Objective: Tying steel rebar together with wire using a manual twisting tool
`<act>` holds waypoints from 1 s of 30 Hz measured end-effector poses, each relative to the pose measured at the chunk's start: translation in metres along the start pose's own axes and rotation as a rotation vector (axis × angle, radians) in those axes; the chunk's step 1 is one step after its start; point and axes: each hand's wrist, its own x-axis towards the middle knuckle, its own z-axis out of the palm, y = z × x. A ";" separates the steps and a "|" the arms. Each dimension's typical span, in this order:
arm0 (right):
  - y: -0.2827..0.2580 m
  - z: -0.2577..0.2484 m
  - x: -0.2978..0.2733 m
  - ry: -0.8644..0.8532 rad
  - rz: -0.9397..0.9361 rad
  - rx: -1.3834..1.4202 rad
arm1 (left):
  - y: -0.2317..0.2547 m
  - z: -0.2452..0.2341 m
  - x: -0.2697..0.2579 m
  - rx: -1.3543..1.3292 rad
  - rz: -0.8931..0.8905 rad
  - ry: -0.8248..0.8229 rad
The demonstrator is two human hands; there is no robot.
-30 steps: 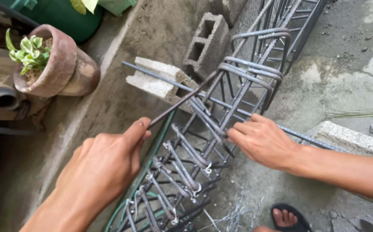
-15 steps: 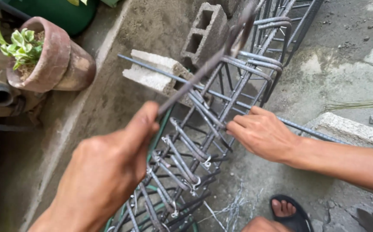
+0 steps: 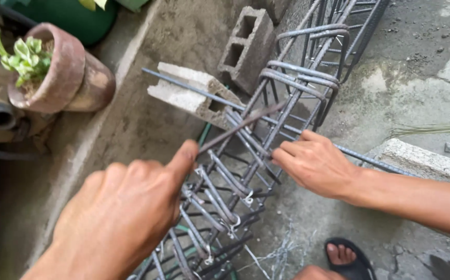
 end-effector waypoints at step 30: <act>0.001 0.011 -0.005 -0.019 -0.026 -0.045 | 0.029 -0.049 0.004 0.052 0.126 0.011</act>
